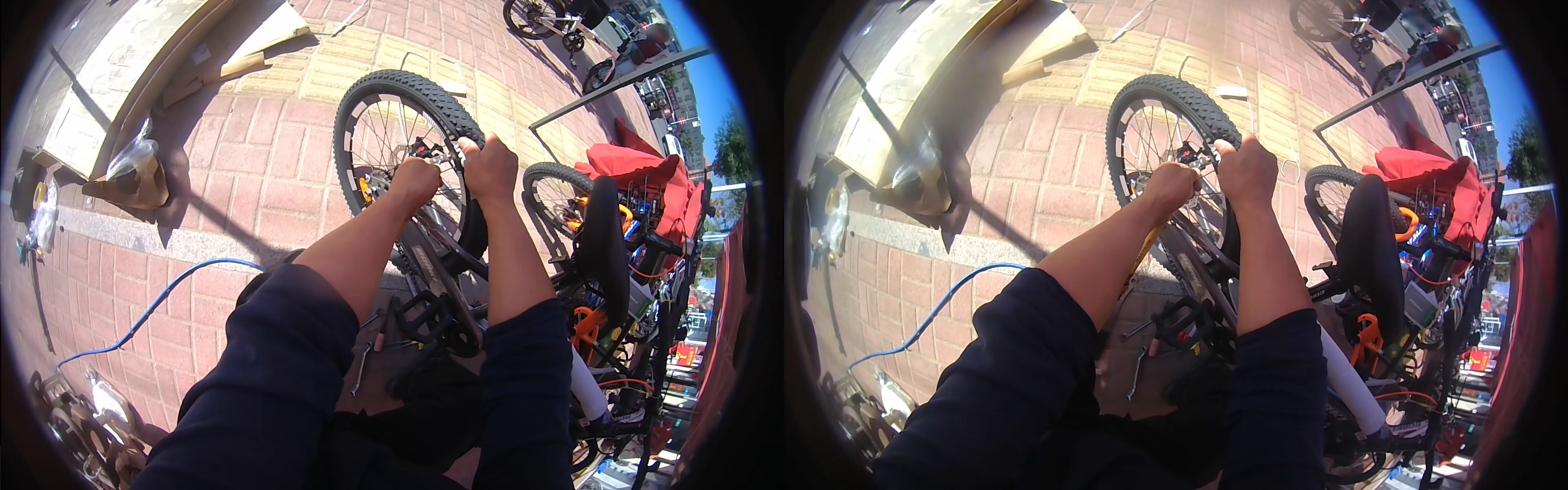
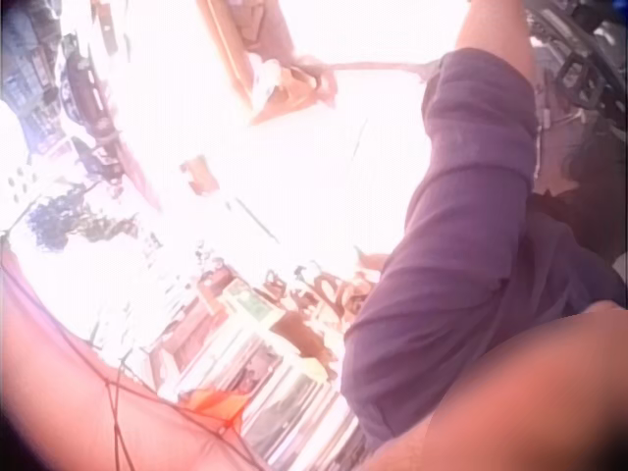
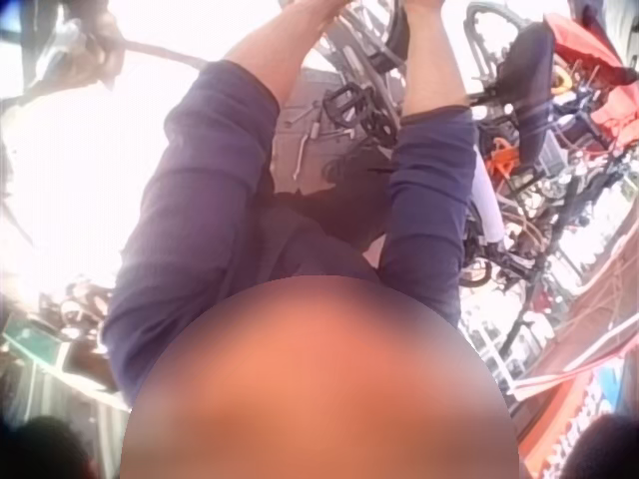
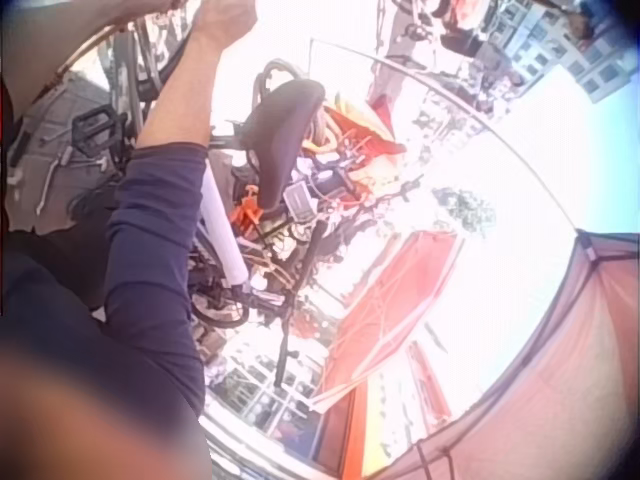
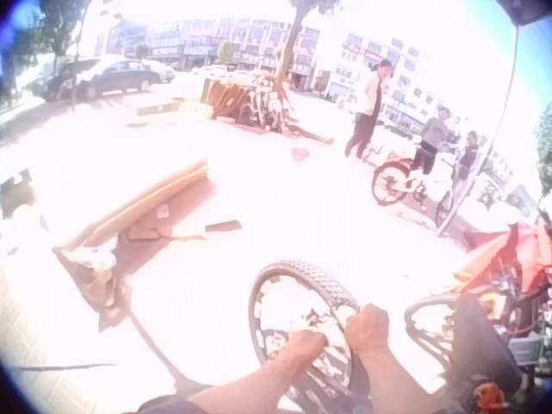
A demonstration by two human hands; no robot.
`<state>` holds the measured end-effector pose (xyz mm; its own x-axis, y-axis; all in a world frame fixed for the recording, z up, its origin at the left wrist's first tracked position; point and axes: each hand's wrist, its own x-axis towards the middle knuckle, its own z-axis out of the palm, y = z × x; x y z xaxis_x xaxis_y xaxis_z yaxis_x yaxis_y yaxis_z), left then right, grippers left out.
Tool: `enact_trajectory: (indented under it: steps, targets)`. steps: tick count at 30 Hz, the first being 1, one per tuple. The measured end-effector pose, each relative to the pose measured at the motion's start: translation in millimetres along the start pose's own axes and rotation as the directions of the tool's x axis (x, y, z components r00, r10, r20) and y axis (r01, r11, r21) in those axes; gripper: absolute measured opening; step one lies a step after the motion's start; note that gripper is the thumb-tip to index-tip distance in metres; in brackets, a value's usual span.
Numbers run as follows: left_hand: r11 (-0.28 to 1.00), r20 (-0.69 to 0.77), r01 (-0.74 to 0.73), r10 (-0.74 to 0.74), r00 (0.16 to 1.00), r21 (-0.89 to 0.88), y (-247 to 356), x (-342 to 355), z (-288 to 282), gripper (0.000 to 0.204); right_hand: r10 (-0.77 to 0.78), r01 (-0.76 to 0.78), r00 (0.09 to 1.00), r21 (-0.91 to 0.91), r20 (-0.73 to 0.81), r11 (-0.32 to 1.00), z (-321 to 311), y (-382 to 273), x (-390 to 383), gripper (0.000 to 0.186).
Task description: The person adjusts the bicycle seat using a wrench, then inflates the rear tire with a hand pump. The seat is tightened and the tire is pumped to the desired pressure.
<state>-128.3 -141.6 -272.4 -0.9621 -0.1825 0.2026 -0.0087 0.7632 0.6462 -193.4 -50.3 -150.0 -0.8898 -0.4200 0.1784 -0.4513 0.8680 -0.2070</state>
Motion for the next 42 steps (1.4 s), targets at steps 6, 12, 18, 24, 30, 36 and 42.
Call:
enact_trajectory:
  steps: [6,12,18,24,30,36,42]
  targets:
    - [1.0,-0.076,-0.002,0.003,0.997,0.015,2,2,6,0.012,-0.035,0.035,0.999,0.005,0.027,0.999,0,2,1,0.046]
    - [1.0,-0.029,0.006,-0.006,1.0,-0.019,2,2,4,0.02,-0.059,0.056,0.994,0.033,0.096,0.998,-3,6,-1,0.056]
    - [0.992,0.029,0.094,-0.092,0.995,-0.081,2,2,-1,0.021,-0.098,0.109,0.956,-0.026,0.276,0.994,-26,2,16,0.057]
    - [0.993,0.016,0.047,-0.046,0.999,-0.109,-2,3,5,0.021,-0.053,0.126,0.939,-0.198,0.339,0.972,-36,-10,31,0.046]
    - [0.993,0.006,0.089,-0.089,0.996,-0.082,-1,2,9,0.014,-0.102,0.164,0.962,-0.24,0.253,0.957,-22,-9,28,0.045]
    - [0.997,-0.006,0.012,-0.013,1.0,-0.077,3,0,5,0.015,-0.082,0.149,0.964,-0.259,0.252,0.954,-22,-9,26,0.047]
    - [0.994,-0.041,-0.045,0.05,0.998,0.104,7,1,9,0.014,-0.074,0.138,0.966,-0.255,0.247,0.957,-25,-12,23,0.047]
